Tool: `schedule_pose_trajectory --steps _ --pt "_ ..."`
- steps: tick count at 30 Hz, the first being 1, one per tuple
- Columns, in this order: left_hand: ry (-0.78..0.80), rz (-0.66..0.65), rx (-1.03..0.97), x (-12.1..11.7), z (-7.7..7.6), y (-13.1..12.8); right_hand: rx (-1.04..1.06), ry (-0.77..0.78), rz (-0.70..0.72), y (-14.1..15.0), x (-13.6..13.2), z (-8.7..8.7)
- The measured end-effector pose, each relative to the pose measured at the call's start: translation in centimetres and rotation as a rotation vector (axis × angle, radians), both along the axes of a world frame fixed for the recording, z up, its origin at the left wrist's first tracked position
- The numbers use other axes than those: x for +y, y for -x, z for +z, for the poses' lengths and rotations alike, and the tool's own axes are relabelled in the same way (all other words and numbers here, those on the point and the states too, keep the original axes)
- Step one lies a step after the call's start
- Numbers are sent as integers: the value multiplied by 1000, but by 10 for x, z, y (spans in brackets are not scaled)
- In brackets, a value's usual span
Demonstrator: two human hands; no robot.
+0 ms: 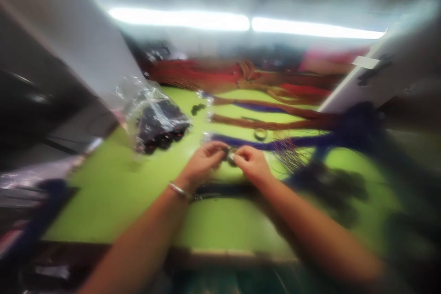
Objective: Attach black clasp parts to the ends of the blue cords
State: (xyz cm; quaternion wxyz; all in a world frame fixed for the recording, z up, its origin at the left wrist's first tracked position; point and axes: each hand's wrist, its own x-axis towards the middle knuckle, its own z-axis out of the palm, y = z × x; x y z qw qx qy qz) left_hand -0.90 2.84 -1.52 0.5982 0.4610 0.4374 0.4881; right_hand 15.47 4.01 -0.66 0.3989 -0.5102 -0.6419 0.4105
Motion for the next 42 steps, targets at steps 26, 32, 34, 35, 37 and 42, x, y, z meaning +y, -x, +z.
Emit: schedule_pose_trajectory --steps 26,32,34,35,37,42 --pt "-72 -8 204 -2 -5 -11 -112 -116 -6 4 -3 -21" --pt "-53 60 98 -2 -8 -12 -105 -147 -14 6 -4 -23" --pt "-47 54 121 -2 -8 -13 -114 -140 -26 6 -4 -23" --pt "-44 52 138 -2 -8 -14 -121 -139 -27 6 -4 -24" --pt "-46 59 165 -2 -9 -16 -137 -144 -26 6 -3 -27" --pt "-67 71 251 -3 -10 -18 -167 -146 -33 7 -3 -34"
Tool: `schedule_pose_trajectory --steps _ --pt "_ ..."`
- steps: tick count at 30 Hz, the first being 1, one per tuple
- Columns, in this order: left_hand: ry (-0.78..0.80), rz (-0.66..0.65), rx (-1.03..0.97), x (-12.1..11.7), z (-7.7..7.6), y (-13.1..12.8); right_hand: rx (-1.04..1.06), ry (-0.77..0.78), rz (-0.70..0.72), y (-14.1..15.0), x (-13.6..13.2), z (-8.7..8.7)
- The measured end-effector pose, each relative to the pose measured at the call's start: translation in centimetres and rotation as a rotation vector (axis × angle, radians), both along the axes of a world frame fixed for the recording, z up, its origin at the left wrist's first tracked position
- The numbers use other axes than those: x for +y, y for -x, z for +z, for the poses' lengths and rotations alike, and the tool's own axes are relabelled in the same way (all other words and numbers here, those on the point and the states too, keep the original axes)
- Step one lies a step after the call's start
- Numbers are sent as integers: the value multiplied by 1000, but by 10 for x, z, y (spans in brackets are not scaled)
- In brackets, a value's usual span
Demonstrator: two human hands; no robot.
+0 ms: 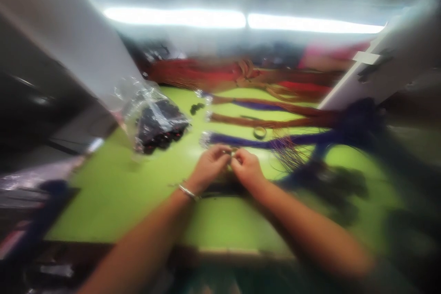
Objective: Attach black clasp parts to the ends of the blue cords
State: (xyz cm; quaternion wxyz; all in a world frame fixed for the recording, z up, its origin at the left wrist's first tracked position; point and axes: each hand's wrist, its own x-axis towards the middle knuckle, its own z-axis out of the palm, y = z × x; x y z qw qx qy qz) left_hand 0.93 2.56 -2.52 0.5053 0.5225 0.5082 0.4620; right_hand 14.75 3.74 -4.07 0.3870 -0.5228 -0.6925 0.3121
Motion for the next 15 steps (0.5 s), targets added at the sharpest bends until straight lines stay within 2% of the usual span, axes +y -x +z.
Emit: schedule_pose_trajectory --steps 3,7,10,12,15 --pt "39 -90 16 1 6 13 -59 -10 81 -3 -2 9" --pt "177 -286 79 4 12 39 -308 -31 242 -14 13 40" --pt "178 -315 104 5 9 50 -603 -89 156 -19 47 57" --pt "167 -334 105 5 5 51 -791 -50 89 -21 74 59" --pt "169 -340 137 6 -1 52 -899 67 104 -22 103 49"
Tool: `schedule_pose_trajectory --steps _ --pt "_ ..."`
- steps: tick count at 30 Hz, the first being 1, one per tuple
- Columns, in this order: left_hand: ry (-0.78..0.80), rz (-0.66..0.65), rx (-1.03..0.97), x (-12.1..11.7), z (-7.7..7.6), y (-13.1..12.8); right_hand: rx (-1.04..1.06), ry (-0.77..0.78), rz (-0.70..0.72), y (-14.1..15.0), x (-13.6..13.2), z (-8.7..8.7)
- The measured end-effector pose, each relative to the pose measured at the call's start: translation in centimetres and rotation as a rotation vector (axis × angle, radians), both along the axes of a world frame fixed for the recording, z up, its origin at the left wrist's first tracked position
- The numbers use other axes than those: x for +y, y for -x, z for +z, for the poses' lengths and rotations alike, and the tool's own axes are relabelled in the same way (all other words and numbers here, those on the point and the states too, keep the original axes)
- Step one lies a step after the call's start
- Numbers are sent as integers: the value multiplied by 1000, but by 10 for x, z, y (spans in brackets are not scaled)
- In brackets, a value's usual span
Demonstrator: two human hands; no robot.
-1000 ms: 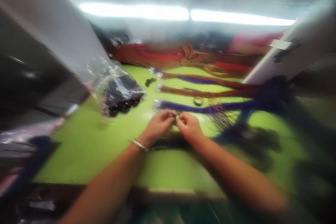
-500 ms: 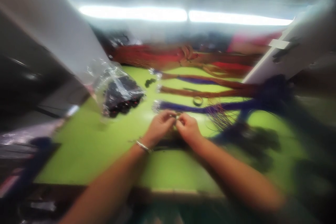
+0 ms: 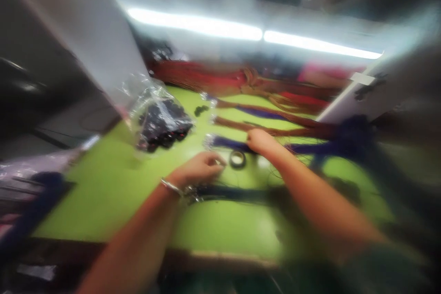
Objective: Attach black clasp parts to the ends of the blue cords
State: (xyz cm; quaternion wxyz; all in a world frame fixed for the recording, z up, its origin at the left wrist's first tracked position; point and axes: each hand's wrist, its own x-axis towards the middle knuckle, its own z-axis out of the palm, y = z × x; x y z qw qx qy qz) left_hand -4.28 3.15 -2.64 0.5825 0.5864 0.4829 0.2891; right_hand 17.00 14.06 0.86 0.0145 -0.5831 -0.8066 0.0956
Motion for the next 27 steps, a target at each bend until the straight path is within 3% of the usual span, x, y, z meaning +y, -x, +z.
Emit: schedule_pose_trajectory --steps 3,6,11,16,20,23,27 --pt "0 27 29 0 -1 3 12 29 28 -5 11 -10" --pt "1 48 40 0 3 3 55 -41 16 -14 10 -14" --pt "-22 97 72 -2 16 -4 162 -162 24 -20 -1 -6" --pt "-11 93 49 -3 15 -12 180 -41 147 3 -16 6" --pt "85 218 -105 0 12 -13 118 -51 172 9 -22 15" --pt "168 310 -271 2 13 -15 216 -32 221 -4 -26 16" --pt "191 233 -426 1 14 -22 267 34 246 -15 -34 10"
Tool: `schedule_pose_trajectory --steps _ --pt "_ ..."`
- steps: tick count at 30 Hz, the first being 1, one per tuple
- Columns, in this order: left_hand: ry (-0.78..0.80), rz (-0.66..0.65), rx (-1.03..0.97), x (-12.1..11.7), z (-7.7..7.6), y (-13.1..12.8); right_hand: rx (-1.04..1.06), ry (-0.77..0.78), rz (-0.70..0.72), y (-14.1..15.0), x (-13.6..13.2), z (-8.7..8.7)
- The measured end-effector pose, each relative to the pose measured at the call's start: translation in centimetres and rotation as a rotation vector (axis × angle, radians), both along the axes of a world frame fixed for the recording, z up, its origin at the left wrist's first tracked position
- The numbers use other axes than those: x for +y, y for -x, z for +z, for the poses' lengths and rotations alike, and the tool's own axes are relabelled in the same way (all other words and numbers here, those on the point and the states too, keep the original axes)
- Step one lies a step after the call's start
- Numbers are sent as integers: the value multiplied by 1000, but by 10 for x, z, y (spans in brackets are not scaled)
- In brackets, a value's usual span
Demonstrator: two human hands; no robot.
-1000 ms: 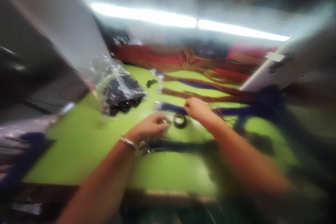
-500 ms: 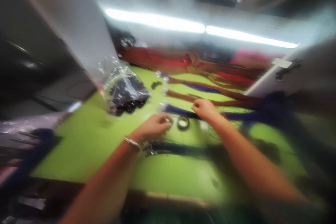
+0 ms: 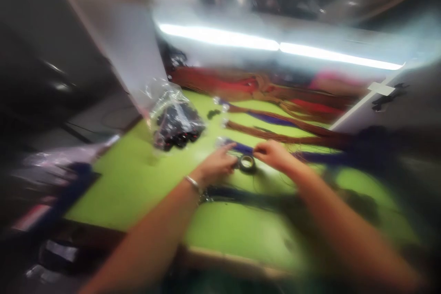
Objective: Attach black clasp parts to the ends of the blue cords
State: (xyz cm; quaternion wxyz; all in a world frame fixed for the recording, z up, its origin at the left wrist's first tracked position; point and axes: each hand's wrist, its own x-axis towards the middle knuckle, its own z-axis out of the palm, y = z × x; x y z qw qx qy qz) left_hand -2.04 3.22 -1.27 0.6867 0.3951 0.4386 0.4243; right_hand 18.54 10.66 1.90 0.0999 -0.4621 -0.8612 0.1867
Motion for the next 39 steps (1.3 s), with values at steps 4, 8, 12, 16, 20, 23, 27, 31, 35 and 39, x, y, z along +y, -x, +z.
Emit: schedule_pose_trajectory --steps 4,8,12,16,20,23,27,31,35,39 --pt "-50 -9 1 -4 2 -5 61 7 25 17 -8 4" --pt "-149 -6 106 -6 8 -7 102 37 68 51 -15 20" --pt "-281 11 202 -4 8 -5 115 35 36 77 -23 24" --pt "-303 31 380 1 0 2 244 -70 -3 82 -27 11" --pt "-242 119 558 4 -11 14 351 -174 -63 63 -26 -3" --pt "-208 165 540 4 -10 17 397 -90 -185 42 -27 -9" --pt "-183 99 152 0 2 12 480 61 -203 25 -37 -15" --pt "39 74 -220 -2 8 3 581 128 -201 23 -47 -15" --pt "113 15 -293 -1 3 -2 606 182 -168 23 -48 -15" --pt "111 -9 -309 -2 1 -4 520 174 -111 23 -48 -19"
